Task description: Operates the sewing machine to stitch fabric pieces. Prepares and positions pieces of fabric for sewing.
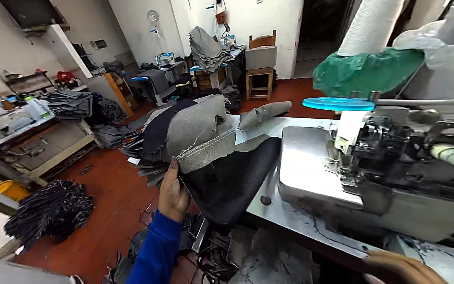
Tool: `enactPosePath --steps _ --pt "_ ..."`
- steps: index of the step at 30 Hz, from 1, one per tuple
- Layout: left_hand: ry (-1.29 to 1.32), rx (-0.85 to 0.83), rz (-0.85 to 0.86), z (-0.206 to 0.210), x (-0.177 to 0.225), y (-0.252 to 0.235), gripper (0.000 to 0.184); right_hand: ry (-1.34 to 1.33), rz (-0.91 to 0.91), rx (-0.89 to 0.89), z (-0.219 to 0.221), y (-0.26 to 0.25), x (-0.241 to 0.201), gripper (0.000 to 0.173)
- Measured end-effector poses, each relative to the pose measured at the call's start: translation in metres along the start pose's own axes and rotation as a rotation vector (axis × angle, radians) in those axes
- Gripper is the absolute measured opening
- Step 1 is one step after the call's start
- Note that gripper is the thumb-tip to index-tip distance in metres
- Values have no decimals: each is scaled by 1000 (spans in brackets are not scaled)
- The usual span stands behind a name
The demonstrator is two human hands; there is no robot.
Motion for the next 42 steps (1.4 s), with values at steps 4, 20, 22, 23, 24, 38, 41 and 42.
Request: enactPosePath --steps 4,20,22,23,24,38,41,42 --pt "-165 147 -96 -18 -4 9 32 -49 -251 -84 67 -72 -35 28" --pt "-376 245 -107 -60 -20 0 26 271 -543 -127 199 -105 -34 50" --pt "-375 257 -116 -63 -21 0 26 281 -541 -126 200 -104 -34 50" --pt "-373 260 -120 -64 -21 1 26 282 -541 -122 200 -103 -34 50" --pt "-372 262 -122 -65 -21 1 26 286 -542 -118 200 -103 -34 49" --pt "-421 204 -66 -58 -18 4 27 270 -513 -56 196 -100 -40 48" --pt "-648 71 195 -44 -4 20 26 223 -529 58 183 -130 -66 39" --pt "-754 2 330 -37 3 25 25 246 -583 134 181 -144 -74 36"
Point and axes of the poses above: each hand's wrist, its own y-axis away from the middle knuckle, its own z-axis out of the palm, x = y × z, the point moved 1 cm from there along -y, towards the middle knuckle, and after that the axes turned 15 degrees about -y, right-handed, at the moved point
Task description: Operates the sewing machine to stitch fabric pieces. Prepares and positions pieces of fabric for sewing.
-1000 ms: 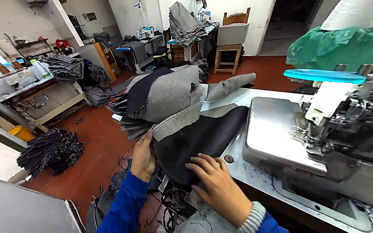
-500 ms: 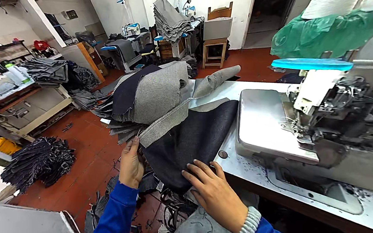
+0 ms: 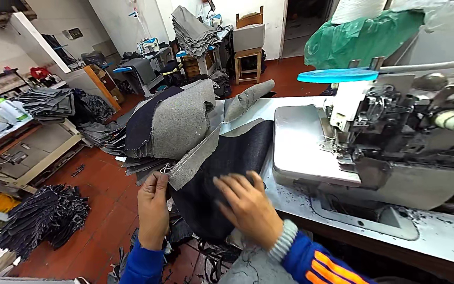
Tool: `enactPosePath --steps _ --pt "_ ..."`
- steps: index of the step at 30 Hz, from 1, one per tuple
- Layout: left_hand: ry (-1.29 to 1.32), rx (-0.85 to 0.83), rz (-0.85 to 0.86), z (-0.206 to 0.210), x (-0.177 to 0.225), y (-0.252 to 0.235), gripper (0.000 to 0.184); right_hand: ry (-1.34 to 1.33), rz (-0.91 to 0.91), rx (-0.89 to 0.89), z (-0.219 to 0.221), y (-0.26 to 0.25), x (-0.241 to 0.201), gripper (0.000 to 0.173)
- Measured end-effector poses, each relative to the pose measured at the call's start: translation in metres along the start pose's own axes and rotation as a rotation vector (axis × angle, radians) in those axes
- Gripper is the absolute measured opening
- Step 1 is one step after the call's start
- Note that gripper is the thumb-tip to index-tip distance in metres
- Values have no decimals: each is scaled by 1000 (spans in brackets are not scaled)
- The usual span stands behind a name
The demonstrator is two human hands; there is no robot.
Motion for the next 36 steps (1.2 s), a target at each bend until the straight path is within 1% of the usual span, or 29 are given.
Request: enactPosePath --steps 2,3,4,5,7,9,10,11,12,13,14,15,16,17,18,19,21,24,28,31,36 --pt "-149 -17 263 3 21 4 23 69 -123 121 5 -32 2 45" --pt "-189 -9 342 7 31 6 22 74 -174 147 9 -48 2 50" --pt "-215 14 398 11 38 7 22 66 -221 161 12 -62 3 51" --pt "-226 49 434 15 43 6 21 61 -272 193 15 -74 6 48" --pt "-233 120 454 21 47 2 20 18 -345 249 11 -95 13 36" --pt "-306 157 492 26 48 1 10 -49 -366 209 -1 -109 19 34" --pt "-377 120 508 28 49 4 28 -93 -357 160 -7 -115 22 35" --pt "-458 79 522 33 52 6 56 -131 -336 88 -13 -120 25 36" --pt "-535 48 533 39 55 7 80 -150 -308 -5 -20 -124 28 37" --pt "-595 19 529 45 57 6 93 -155 -264 -124 -27 -129 29 37" --pt "-609 2 511 49 57 1 93 -154 -184 -278 -37 -134 27 35" --pt "-569 -16 481 48 57 -7 82 -149 -68 -457 -50 -142 23 32" --pt "-488 -64 438 45 57 -18 69 -160 43 -605 -66 -152 20 25" --pt "-377 -151 371 40 55 -29 61 -192 121 -688 -79 -160 19 15" --pt "-249 -257 266 36 54 -38 56 -245 167 -718 -89 -164 22 18" --pt "-125 -356 145 34 53 -45 50 -306 221 -743 -94 -166 26 27" --pt "47 -467 -66 35 53 -52 41 -431 339 -769 -94 -166 39 34" --pt "145 -517 -184 36 49 -55 31 -603 441 -742 -86 -156 59 34" --pt "202 -505 -267 38 40 -49 26 -712 495 -787 -75 -148 68 32" --pt "252 -502 -266 39 37 -46 25 -746 523 -797 -73 -146 69 30" --pt "266 -471 -239 35 35 -41 24 -752 497 -704 -76 -144 70 24"
Point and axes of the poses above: each hand's wrist, its own y-axis away from the middle knuckle, its own z-axis out of the palm, x = y × z, the point moved 1 cm from there along -y, towards the middle knuckle, and after that the axes turned 15 degrees about -y, right-handed, at the moved point
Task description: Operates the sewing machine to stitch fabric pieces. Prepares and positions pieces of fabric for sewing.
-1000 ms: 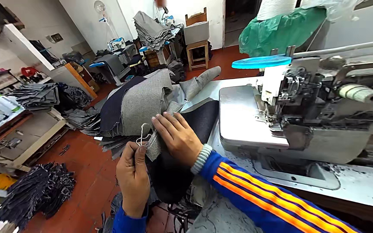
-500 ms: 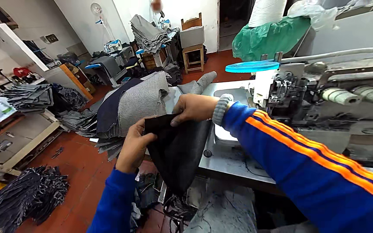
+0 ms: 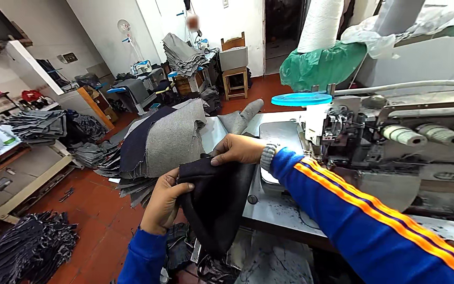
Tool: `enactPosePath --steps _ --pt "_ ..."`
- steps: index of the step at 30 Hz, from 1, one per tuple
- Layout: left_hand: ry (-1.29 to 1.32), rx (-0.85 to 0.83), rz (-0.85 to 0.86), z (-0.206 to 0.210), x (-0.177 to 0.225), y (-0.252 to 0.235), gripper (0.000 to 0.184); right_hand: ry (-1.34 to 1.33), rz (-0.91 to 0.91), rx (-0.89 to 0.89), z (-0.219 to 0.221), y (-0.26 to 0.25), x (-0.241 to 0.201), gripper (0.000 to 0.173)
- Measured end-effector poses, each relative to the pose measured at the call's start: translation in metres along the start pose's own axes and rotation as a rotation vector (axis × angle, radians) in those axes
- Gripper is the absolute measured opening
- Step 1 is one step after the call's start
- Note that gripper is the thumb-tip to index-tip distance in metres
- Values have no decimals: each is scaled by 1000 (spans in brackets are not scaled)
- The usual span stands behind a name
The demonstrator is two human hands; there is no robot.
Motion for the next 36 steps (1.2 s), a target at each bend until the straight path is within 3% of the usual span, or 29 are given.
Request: enactPosePath --steps 3,6,8,10,12,13,15,16,17,18,20,22,25,27,30,33,35,36 --pt "-32 50 43 -4 -2 8 27 56 -66 46 11 6 -1 14" --pt "-77 78 139 -7 -4 25 30 217 -217 230 33 15 13 48" --pt "-78 99 180 -8 -5 44 32 164 -228 430 44 20 29 77" --pt "-55 122 221 -10 -2 64 36 -192 -227 692 59 26 46 85" --pt "-62 83 309 -13 -2 74 38 -827 -161 844 81 26 50 63" --pt "-98 6 346 -14 -3 77 38 -1110 -114 835 90 25 45 45" --pt "-234 -323 378 -19 -5 74 27 -1310 -75 799 100 16 42 34" --pt "-330 -557 374 -24 -4 66 19 -1226 -59 848 102 10 44 27" --pt "-419 -772 349 -29 0 56 26 -1068 -17 886 104 5 48 35" --pt "-509 -865 331 -31 8 44 37 -846 60 874 105 2 52 51" --pt "-676 -640 382 -20 29 12 42 -410 255 732 112 -1 56 64" --pt "-1006 -336 383 14 39 -33 45 -200 383 563 126 0 49 65" --pt "-1447 -340 104 64 6 -101 72 -188 358 486 144 5 39 77" --pt "-1569 -307 76 83 -24 -134 72 -269 309 463 145 9 43 89" --pt "-1313 -183 116 72 -35 -160 48 -431 110 548 131 18 62 83" --pt "-503 -38 -59 50 -17 -153 29 -540 -35 809 99 9 80 52" --pt "30 -21 -179 45 -12 -133 18 -754 -12 894 77 -3 88 47" --pt "215 -46 -215 45 -14 -123 21 -888 -2 895 70 -8 88 46"
Point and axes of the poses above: each hand's wrist, its own y-axis away from the middle knuckle, its own z-axis out of the palm, x = y × z, the point moved 1 cm from there along -y, towards the middle knuckle, and after that the axes turned 15 degrees about -y, right-handed, at the moved point
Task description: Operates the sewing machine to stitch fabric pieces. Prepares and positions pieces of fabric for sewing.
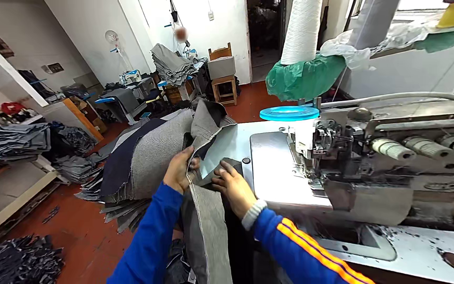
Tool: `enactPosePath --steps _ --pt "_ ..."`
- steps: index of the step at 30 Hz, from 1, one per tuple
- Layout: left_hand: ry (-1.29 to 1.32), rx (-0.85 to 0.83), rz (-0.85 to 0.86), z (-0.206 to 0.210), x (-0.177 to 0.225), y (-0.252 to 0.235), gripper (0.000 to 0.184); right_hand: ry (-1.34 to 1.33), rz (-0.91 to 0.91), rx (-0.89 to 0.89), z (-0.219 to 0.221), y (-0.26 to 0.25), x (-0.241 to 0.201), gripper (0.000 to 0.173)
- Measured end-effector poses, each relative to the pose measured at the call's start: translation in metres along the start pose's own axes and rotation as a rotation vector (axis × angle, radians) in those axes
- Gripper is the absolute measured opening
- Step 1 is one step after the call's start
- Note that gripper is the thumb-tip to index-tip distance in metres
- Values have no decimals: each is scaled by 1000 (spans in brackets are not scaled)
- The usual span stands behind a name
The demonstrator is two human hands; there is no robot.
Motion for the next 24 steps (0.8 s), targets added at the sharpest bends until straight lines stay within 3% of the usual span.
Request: enactPosePath --steps 4,7,8,10,12,15,18,20,24 --pt "171 -144 -17 -1 -49 23 47 -164 40 -7 20 -7 2 46" --pt "153 -150 -30 0 -66 41 45 -227 116 85 25 -8 3 49" --pt "21 -89 -13 -1 -64 45 40 -246 143 94 23 -9 6 48" --pt "-549 102 108 -9 -55 52 26 -269 167 106 16 -14 17 34" --pt "-1056 252 333 -13 -48 57 37 -242 166 108 10 -18 24 23" --pt "-1363 313 649 -6 -41 61 50 -64 136 116 12 -18 22 13" --pt "-1396 177 553 -2 -41 56 40 -28 137 135 17 -15 16 12" --pt "-1237 159 438 -8 -42 52 30 -45 161 106 10 -15 18 14" --pt "-1013 166 276 -26 -54 45 45 -156 140 127 -2 -17 29 14"
Point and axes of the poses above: each hand's wrist, its own y-axis away from the middle knuckle, its own z-axis out of the palm, x = y × z, the point moved 1 cm from there along -y, towards the middle knuckle, and after that the axes turned 15 degrees about -y, right-handed, at the moved point
